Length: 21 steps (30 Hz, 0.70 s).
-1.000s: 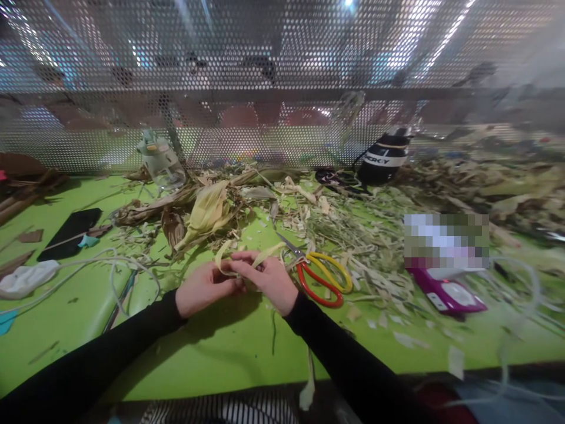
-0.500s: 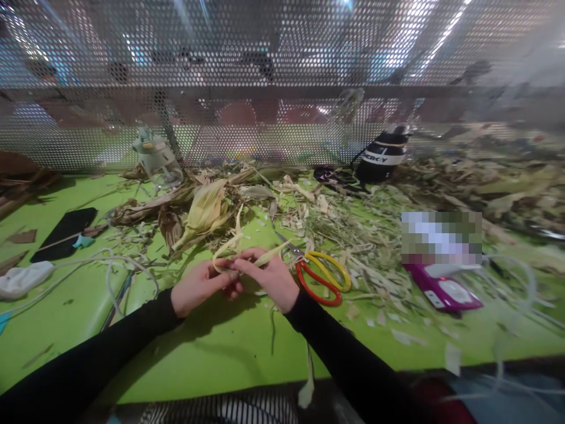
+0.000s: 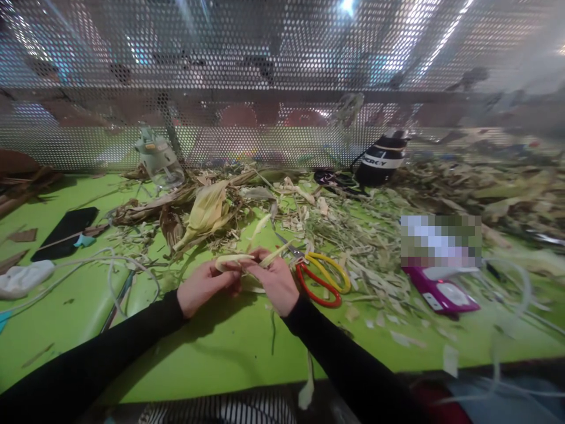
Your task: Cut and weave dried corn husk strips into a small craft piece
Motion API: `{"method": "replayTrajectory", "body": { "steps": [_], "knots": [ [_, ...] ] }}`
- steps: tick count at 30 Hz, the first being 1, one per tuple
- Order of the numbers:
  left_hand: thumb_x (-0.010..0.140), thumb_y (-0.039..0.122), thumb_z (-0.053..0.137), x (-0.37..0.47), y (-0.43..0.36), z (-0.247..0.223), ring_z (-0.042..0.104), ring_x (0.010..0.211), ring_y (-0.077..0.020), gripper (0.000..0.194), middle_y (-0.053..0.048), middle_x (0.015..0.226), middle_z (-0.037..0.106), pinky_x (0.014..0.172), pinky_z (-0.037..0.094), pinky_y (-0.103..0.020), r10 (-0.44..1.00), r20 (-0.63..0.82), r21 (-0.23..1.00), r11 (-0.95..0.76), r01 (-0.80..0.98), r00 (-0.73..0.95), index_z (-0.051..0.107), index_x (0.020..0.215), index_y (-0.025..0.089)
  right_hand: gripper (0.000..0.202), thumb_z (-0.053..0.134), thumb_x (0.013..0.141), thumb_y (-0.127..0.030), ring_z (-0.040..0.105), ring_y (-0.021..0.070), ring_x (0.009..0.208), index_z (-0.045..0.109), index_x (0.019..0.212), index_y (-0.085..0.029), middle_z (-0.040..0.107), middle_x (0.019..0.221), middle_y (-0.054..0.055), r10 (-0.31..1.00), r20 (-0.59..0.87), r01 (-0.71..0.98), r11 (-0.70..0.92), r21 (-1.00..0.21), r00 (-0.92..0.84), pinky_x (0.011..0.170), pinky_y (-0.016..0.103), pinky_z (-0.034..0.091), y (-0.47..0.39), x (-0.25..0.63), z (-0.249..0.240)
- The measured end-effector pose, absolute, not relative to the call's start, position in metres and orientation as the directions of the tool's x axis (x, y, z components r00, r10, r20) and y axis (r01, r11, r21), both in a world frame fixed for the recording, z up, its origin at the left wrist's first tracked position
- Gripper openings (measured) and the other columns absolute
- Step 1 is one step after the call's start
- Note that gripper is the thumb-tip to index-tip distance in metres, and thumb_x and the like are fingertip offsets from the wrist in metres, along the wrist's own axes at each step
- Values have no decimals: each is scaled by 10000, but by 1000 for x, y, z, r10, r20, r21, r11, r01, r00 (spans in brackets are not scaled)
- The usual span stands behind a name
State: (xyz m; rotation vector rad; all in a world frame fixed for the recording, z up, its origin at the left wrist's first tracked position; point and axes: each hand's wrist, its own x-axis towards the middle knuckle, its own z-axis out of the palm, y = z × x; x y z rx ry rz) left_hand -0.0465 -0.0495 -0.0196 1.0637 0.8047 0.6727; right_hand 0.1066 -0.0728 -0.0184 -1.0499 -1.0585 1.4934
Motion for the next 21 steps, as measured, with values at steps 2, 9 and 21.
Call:
{"method": "replayTrajectory", "body": {
  "steps": [2,9,21],
  "knots": [
    [690,347,698,-45,-51,-20,559,488,-81,255,-8,570,624,538,463,-210,802,-256,925,365,-104,540,584,676,120,244,676,750,-401,571,117,518,602,784,-170,638,656,-10,988,-106,-210,-128,-969,-114,521,259,474,-71,107,-19],
    [591,343,794,-45,-53,-18,627,631,-115,391,-39,698,684,672,510,-250,814,-246,812,470,-347,526,611,849,113,309,652,759,-469,417,49,504,616,825,-170,555,678,-31,990,-130,-128,-135,-983,-47,456,183,332,-63,114,-9],
    [617,378,780,-46,-49,-23,584,537,-96,406,-23,628,653,577,477,-234,813,-239,825,458,-330,531,587,846,103,357,603,778,-508,358,60,444,574,690,-163,435,507,-61,997,-57,236,-42,-971,-56,422,204,282,-63,123,-9]
  ]
}}
